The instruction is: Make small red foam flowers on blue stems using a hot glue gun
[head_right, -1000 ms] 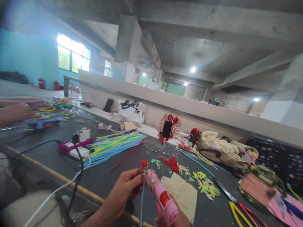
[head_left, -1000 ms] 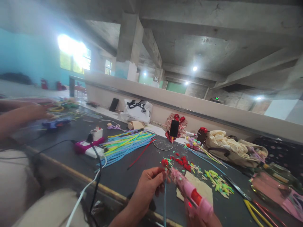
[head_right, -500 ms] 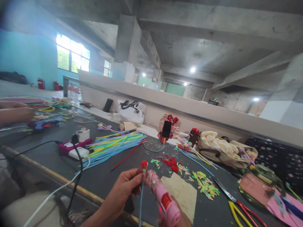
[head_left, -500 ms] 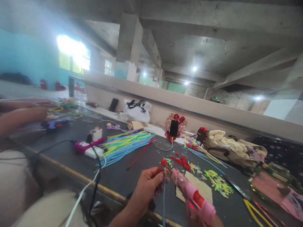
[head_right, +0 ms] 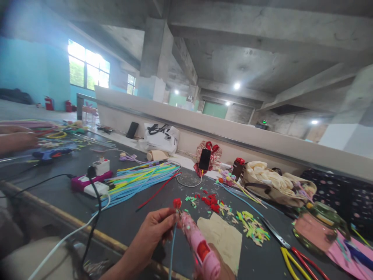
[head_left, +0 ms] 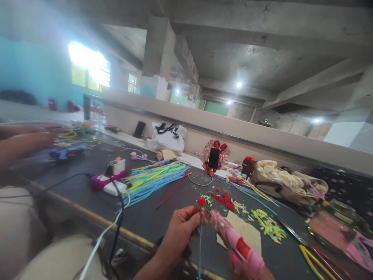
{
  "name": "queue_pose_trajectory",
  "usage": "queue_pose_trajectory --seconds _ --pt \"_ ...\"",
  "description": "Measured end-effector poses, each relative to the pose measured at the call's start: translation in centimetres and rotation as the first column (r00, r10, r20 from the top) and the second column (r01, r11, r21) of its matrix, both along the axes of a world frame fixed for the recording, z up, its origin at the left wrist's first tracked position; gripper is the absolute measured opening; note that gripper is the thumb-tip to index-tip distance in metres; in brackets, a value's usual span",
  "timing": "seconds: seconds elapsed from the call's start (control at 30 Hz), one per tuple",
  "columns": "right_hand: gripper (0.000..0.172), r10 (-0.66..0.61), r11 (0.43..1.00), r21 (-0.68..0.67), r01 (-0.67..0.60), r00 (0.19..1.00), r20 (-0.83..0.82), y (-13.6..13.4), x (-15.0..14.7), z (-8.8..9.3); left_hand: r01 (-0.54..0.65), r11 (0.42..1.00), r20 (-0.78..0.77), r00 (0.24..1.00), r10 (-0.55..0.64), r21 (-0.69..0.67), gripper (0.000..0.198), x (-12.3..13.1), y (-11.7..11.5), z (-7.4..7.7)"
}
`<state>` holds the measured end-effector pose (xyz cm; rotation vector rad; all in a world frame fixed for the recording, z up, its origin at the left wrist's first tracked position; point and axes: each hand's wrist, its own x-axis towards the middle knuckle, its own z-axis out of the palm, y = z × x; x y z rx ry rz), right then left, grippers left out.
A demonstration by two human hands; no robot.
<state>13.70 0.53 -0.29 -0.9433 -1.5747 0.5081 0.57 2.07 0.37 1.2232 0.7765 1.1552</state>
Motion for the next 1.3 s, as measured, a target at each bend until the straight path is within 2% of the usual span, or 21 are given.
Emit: queue_pose_trajectory --seconds 0.2,0.4,0.67,0.87,1.13,1.3 --pt "0.020 -0.019 1.000 0.004 0.019 1.000 -0.003 0.2 -0.3 -0.2 0.019 1.000 0.036 0.999 -0.019 -0.010 0.031 -0.1 0.4 -0.3" --pt "0.019 -0.034 0.999 0.007 0.034 0.999 0.000 -0.4 -0.7 -0.4 0.016 0.999 0.044 0.999 -0.014 -0.047 0.028 -0.3 0.2 0.0" --pt "0.021 -0.055 0.998 0.034 0.054 0.998 0.022 -0.3 -0.7 -0.5 0.033 0.999 0.011 0.999 -0.033 -0.018 0.023 -0.2 0.2 -0.2" --pt "0.024 -0.057 0.996 0.069 0.051 0.994 0.095 -0.3 -0.6 -1.0 0.017 1.000 -0.005 1.000 -0.017 0.012 0.022 -0.2 0.0 -0.1" --pt "0.028 -0.064 0.987 0.158 0.029 0.973 0.221 0.4 0.5 -1.5 0.043 0.999 -0.048 0.998 -0.042 0.023 0.027 -0.3 0.6 -0.8" --pt "0.031 -0.058 0.983 0.186 -0.001 0.950 0.307 1.1 1.0 -2.1 0.039 0.999 -0.039 0.999 -0.038 0.024 0.027 -0.3 0.5 -0.5"
